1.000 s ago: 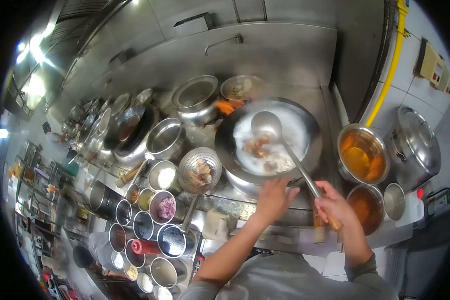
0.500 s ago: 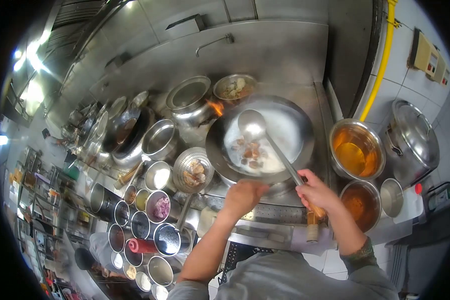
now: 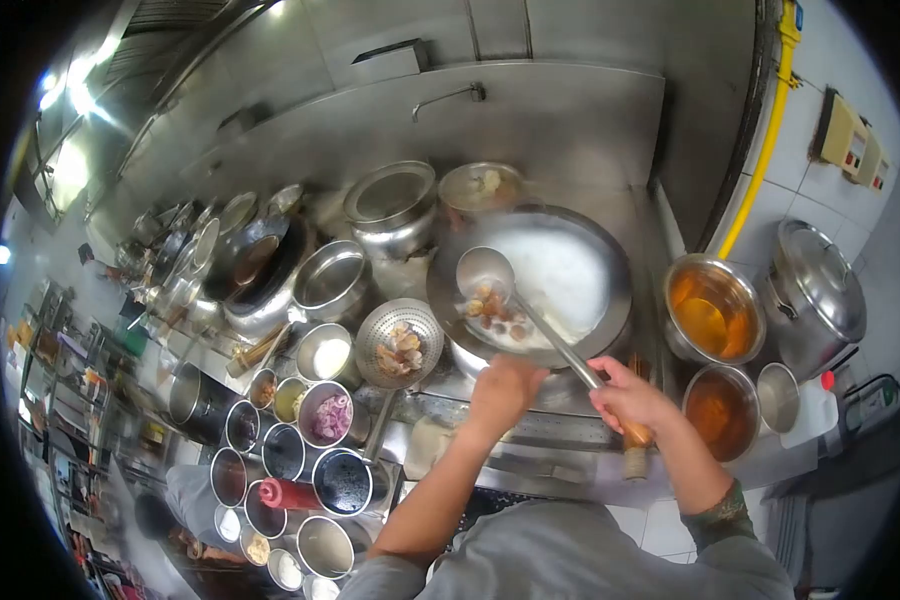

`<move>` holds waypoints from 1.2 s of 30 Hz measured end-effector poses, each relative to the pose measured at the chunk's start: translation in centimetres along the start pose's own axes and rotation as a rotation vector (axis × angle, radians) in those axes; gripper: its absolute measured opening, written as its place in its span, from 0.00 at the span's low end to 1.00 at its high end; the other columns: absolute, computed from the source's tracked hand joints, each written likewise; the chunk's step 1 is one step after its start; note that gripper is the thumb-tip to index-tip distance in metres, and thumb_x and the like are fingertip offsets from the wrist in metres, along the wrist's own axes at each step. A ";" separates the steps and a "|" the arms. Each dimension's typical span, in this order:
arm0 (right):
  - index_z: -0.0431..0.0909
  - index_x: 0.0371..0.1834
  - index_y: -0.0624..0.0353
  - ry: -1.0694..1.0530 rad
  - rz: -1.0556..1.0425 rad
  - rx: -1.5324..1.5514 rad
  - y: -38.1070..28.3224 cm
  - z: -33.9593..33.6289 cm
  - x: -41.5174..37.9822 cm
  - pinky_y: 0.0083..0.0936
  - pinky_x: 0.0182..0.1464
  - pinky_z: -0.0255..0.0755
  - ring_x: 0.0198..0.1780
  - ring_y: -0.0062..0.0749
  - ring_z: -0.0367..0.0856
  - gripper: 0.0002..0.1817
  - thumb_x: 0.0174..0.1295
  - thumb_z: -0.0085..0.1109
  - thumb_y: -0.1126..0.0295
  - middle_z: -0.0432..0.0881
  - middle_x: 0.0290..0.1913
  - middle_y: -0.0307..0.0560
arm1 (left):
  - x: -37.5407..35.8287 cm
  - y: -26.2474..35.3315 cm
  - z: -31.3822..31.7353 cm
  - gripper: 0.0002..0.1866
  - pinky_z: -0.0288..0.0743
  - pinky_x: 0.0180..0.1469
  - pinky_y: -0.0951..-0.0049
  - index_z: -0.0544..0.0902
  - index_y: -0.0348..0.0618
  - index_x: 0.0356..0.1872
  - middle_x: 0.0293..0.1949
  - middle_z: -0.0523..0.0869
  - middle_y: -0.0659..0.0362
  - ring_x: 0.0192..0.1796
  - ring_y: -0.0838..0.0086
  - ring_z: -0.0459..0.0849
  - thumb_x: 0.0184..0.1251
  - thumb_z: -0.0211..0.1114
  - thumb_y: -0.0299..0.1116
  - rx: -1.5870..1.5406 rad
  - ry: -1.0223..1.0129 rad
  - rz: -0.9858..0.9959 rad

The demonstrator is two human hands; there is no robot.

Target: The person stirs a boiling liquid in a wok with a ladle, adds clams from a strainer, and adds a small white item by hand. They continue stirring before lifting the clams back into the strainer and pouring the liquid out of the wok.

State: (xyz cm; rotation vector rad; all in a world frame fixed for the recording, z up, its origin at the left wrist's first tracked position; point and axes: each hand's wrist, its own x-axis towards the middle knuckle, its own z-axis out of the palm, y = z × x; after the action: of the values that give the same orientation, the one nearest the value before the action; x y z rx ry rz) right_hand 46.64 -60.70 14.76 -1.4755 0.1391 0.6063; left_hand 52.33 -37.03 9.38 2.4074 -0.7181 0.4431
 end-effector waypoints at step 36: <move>0.59 0.72 0.56 -0.075 0.148 0.652 -1.5 4.2 -7.4 0.22 0.17 0.62 0.19 0.22 0.68 0.27 0.70 0.53 0.74 0.73 0.33 0.44 | -2.3 -1.2 -5.8 0.17 0.76 0.62 0.59 0.83 0.40 0.56 0.55 0.85 0.47 0.59 0.50 0.82 0.68 0.70 0.32 -0.473 0.002 0.100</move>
State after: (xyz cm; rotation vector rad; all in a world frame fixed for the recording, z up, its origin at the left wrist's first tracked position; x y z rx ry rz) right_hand 39.95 -58.83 19.91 -0.8151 0.3535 0.6558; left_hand 50.33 -31.75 12.35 1.9348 -0.8388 0.2763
